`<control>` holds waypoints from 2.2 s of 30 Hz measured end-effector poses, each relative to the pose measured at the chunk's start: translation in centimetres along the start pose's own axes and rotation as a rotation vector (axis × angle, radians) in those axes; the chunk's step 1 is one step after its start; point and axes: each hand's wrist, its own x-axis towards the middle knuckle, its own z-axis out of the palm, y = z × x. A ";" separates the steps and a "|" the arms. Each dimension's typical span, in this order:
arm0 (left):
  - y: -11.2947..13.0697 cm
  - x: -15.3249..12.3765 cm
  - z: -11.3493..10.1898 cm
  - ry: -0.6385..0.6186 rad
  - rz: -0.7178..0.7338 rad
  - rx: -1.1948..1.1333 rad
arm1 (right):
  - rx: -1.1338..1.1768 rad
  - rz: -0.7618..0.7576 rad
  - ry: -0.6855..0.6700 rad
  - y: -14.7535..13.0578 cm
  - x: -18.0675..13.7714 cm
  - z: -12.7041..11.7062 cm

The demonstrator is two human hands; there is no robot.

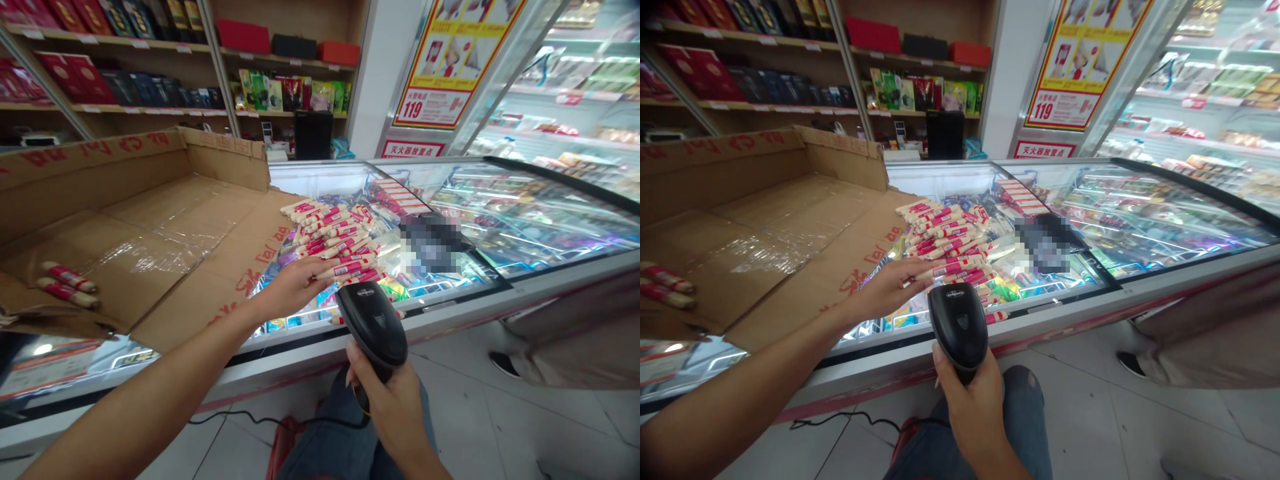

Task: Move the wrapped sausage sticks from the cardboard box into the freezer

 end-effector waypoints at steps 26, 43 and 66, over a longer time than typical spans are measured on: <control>0.2 0.0 -0.3 -0.036 -0.011 -0.031 | 0.021 0.023 0.019 -0.3 0.1 0.2; 0.1 0.1 -0.2 -0.024 -0.008 0.003 | 0.040 0.006 0.004 -0.7 -0.3 0.3; -1.0 0.2 0.0 0.062 0.037 0.077 | 0.037 -0.015 0.010 -0.9 -2.4 -0.2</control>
